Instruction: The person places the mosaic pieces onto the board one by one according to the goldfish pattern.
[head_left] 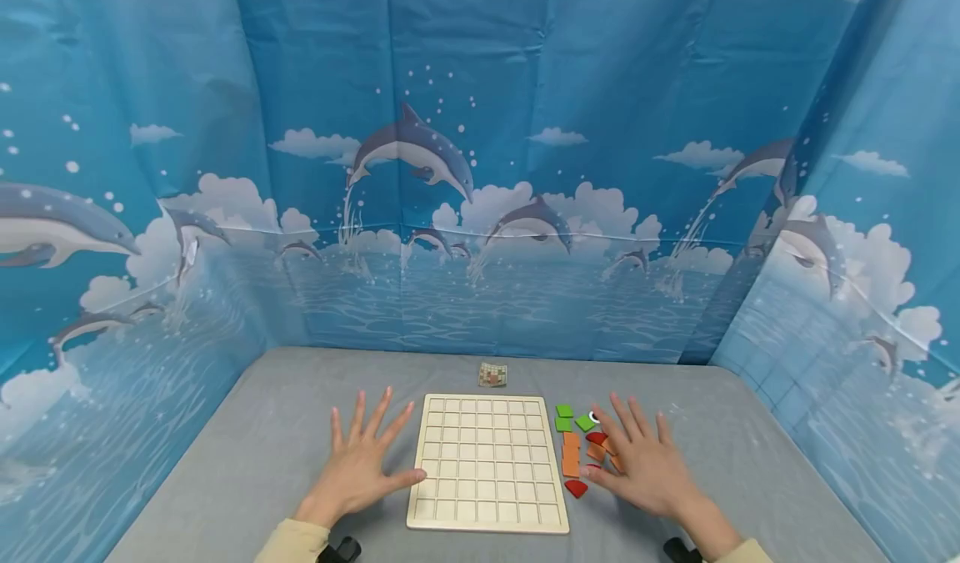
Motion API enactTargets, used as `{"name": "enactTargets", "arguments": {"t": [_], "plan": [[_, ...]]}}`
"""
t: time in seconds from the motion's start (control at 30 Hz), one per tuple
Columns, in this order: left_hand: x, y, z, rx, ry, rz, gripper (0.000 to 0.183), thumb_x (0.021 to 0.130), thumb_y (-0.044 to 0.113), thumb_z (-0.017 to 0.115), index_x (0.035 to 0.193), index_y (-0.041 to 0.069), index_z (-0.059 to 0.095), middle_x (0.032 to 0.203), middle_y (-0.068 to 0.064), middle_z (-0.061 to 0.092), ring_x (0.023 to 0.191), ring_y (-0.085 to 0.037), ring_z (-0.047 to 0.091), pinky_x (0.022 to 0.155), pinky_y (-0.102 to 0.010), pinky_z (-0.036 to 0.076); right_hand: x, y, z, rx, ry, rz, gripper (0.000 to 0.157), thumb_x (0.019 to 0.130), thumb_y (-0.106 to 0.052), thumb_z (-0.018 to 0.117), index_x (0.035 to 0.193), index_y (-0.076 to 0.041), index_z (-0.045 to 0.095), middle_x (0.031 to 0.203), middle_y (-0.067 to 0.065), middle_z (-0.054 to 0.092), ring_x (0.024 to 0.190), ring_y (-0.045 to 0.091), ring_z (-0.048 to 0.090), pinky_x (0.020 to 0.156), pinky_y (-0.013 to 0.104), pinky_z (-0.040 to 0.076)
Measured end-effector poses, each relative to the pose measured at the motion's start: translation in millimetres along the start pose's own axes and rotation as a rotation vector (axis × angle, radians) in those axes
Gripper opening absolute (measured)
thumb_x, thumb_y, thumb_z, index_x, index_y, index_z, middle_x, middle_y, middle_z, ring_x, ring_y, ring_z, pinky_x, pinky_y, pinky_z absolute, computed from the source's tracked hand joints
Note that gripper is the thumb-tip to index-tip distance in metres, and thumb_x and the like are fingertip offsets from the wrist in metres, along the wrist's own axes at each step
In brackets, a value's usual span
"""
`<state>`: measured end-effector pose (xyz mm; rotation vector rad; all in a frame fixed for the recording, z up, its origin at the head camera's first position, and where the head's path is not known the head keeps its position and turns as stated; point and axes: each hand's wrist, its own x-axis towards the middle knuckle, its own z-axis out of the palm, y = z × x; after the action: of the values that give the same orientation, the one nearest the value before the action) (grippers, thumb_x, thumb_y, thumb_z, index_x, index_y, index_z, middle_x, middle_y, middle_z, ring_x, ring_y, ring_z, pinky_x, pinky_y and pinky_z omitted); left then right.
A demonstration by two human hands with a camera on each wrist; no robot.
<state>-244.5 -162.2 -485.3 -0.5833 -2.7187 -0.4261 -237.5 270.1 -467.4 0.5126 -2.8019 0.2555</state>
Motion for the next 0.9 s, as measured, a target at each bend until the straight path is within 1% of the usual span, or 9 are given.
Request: {"name": "enactTargets", "arguments": {"t": [0.07, 0.13, 0.3, 0.47, 0.53, 0.67, 0.77, 0.9], "plan": [[-1.4, 0.1, 1.6, -0.005, 0.000, 0.010, 0.088, 0.079, 0.068, 0.059, 0.151, 0.026, 0.030, 0.157, -0.010, 0.012, 0.139, -0.046, 0.001, 0.101, -0.069, -0.009, 0.4, 1.9, 2.1, 0.009, 0.009, 0.005, 0.086, 0.081, -0.067, 0.057, 0.149, -0.018, 0.035, 0.153, 0.015, 0.023, 0.138, 0.041, 0.018, 0.101, 0.071, 0.011], [-2.9, 0.9, 2.7, -0.002, -0.012, 0.006, 0.089, 0.079, 0.069, 0.058, 0.151, 0.026, 0.028, 0.157, -0.010, 0.012, 0.139, -0.045, 0.004, 0.104, -0.067, -0.006, 0.9, 3.7, 4.1, 0.018, 0.019, 0.011, 0.085, 0.081, -0.066, 0.058, 0.147, -0.017, 0.038, 0.153, 0.015, 0.025, 0.138, 0.040, 0.020, 0.101, 0.070, 0.013], [-5.4, 2.6, 6.5, 0.005, -0.066, -0.029, 0.097, 0.076, 0.074, 0.055, 0.152, 0.023, 0.025, 0.157, -0.010, 0.015, 0.141, -0.038, 0.007, 0.107, -0.064, 0.002, 1.9, 7.2, 7.5, 0.009, 0.043, 0.018, 0.081, 0.081, -0.062, 0.062, 0.143, -0.013, 0.044, 0.149, 0.016, 0.032, 0.135, 0.040, 0.027, 0.100, 0.069, 0.020], [-7.3, 3.1, 11.8, -0.038, -0.129, -0.055, 0.102, 0.074, 0.078, 0.054, 0.153, 0.022, 0.020, 0.157, -0.010, 0.014, 0.141, -0.035, 0.010, 0.108, -0.061, 0.006, 1.2, 10.5, 8.5, 0.017, 0.071, 0.041, 0.076, 0.081, -0.058, 0.065, 0.136, -0.008, 0.052, 0.141, 0.019, 0.043, 0.127, 0.041, 0.039, 0.095, 0.067, 0.030], [-8.3, 3.3, 14.1, -0.070, -0.144, -0.062, 0.103, 0.074, 0.077, 0.054, 0.153, 0.022, 0.019, 0.156, -0.010, 0.015, 0.141, -0.035, 0.011, 0.108, -0.061, 0.007, 0.4, 11.6, 8.6, 0.027, 0.074, 0.062, 0.073, 0.081, -0.058, 0.066, 0.132, -0.006, 0.055, 0.135, 0.021, 0.048, 0.121, 0.041, 0.044, 0.091, 0.066, 0.035], [-9.5, 4.7, 19.1, -0.182, -0.177, -0.078, 0.103, 0.075, 0.073, 0.058, 0.154, 0.019, 0.018, 0.155, -0.013, 0.020, 0.140, -0.038, 0.014, 0.108, -0.062, 0.009, -1.2, 14.9, 9.1, 0.045, 0.071, 0.109, 0.068, 0.079, -0.057, 0.068, 0.123, -0.005, 0.061, 0.122, 0.019, 0.056, 0.108, 0.040, 0.054, 0.083, 0.063, 0.043], [-9.6, 5.5, 23.9, -0.264, -0.207, -0.100, 0.105, 0.075, 0.071, 0.061, 0.154, 0.017, 0.017, 0.155, -0.013, 0.020, 0.139, -0.039, 0.015, 0.108, -0.062, 0.009, -2.2, 18.0, 10.2, 0.055, 0.055, 0.141, 0.066, 0.078, -0.058, 0.068, 0.118, -0.006, 0.064, 0.114, 0.015, 0.059, 0.102, 0.036, 0.057, 0.079, 0.060, 0.046], [-10.0, 6.0, 28.9, -0.324, -0.226, -0.126, 0.106, 0.074, 0.068, 0.063, 0.153, 0.013, 0.019, 0.154, -0.014, 0.021, 0.139, -0.040, 0.016, 0.108, -0.062, 0.008, -4.4, 21.4, 10.9, 0.083, 0.007, 0.187, 0.066, 0.075, -0.061, 0.069, 0.113, -0.007, 0.065, 0.107, 0.009, 0.060, 0.093, 0.029, 0.058, 0.075, 0.052, 0.049]]}}
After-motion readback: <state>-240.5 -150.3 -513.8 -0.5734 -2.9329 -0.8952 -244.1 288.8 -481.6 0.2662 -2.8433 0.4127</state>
